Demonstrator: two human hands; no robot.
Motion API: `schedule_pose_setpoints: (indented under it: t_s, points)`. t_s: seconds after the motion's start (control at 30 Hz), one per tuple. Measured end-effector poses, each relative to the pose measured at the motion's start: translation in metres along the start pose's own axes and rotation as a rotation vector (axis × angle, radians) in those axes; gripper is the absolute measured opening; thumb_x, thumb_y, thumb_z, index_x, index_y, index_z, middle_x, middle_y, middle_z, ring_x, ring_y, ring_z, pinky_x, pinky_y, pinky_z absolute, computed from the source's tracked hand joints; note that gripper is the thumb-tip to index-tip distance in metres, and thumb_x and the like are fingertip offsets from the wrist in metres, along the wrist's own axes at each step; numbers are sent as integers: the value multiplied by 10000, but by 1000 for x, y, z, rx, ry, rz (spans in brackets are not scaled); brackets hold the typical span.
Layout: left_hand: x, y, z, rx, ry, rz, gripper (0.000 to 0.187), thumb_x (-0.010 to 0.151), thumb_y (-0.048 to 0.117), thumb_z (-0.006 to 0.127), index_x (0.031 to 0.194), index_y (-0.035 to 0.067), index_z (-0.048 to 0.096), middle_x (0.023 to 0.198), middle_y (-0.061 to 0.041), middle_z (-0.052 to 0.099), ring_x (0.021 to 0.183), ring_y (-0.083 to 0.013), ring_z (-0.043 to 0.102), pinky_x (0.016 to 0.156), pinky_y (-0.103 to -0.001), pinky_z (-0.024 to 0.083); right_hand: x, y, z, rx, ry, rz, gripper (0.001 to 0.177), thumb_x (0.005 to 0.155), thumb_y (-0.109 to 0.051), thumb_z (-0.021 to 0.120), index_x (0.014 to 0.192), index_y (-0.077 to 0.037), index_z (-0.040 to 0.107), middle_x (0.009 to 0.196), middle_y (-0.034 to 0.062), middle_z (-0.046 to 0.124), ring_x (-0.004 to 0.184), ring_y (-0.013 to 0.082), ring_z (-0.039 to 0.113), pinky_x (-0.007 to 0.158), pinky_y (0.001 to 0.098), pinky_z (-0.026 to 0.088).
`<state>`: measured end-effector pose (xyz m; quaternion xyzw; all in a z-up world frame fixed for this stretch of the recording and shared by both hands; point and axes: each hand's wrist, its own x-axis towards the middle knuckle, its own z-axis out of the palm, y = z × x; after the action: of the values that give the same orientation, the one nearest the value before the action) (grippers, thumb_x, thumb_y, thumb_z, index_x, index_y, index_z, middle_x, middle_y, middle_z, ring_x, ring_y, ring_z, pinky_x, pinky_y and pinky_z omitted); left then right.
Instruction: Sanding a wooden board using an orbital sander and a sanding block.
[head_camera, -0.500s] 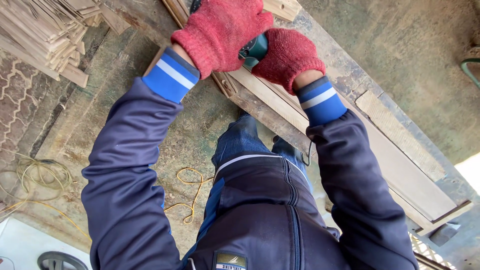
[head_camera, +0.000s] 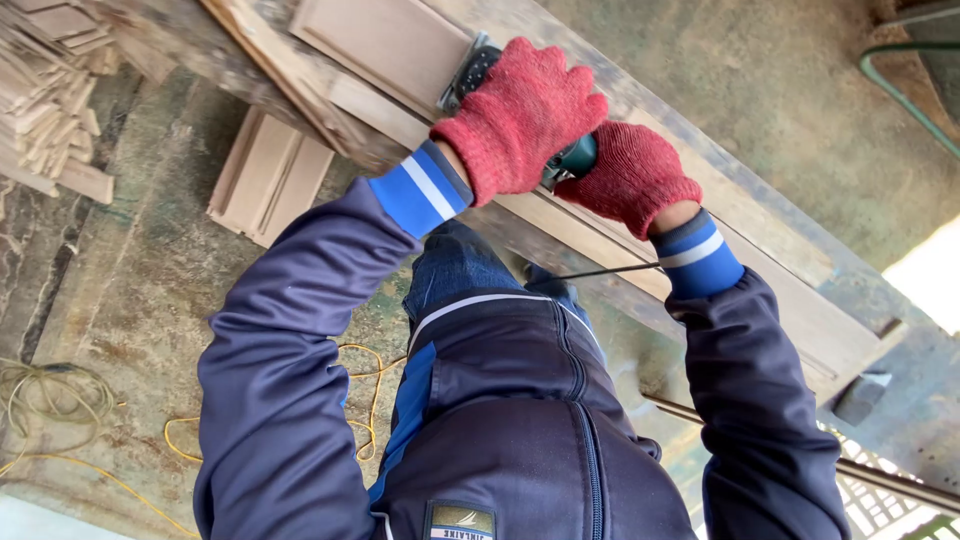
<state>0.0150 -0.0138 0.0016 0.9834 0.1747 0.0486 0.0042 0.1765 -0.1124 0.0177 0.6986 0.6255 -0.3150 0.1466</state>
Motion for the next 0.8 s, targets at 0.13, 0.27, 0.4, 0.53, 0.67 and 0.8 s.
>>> schedule_pose_setpoints:
  t_s: [0.13, 0.27, 0.4, 0.53, 0.67, 0.8]
  points:
    - [35, 80, -3, -38, 12, 25, 613, 504, 214, 856, 1080, 220, 646, 1025, -97, 647, 889, -331, 643, 743, -516, 466, -52, 66, 22, 12, -36, 51, 558, 754, -562, 778, 1131, -152, 745, 1037, 142, 762, 853, 414, 713, 718, 479, 559]
    - [70, 162, 9, -94, 50, 14, 539, 542, 191, 869, 1046, 221, 680, 1016, -97, 663, 887, -321, 649, 770, -522, 475, -102, 136, 50, -23, -62, 80, 612, 750, -604, 764, 1134, -129, 737, 1022, 158, 764, 861, 438, 716, 699, 499, 565]
    - [104, 246, 16, -144, 63, -4, 306, 689, 217, 782, 972, 224, 666, 960, -73, 650, 854, -301, 632, 746, -519, 463, -157, 202, 82, -6, -40, 112, 565, 753, -570, 776, 1105, -131, 724, 970, 156, 764, 788, 424, 714, 667, 489, 562]
    - [142, 323, 35, -236, 20, 1, 117, 759, 264, 724, 872, 232, 714, 893, -55, 690, 808, -294, 645, 721, -541, 461, -208, 258, 111, 46, 13, 144, 595, 727, -541, 788, 1131, -113, 702, 1016, 172, 757, 829, 428, 710, 689, 480, 560]
    - [171, 368, 55, -358, -267, 161, 173, 904, 171, 609, 1065, 205, 663, 942, -156, 596, 891, -413, 638, 702, -643, 457, -234, 272, 118, 211, -116, 443, 664, 694, -575, 809, 1162, -113, 722, 1081, 201, 775, 1114, 436, 706, 942, 594, 576]
    - [161, 372, 28, -365, -328, 126, 153, 897, 165, 574, 988, 198, 693, 946, -121, 649, 890, -391, 655, 721, -618, 461, -245, 274, 131, 179, -126, 409, 602, 718, -623, 748, 1070, -136, 736, 1011, 148, 787, 1070, 402, 728, 899, 554, 601]
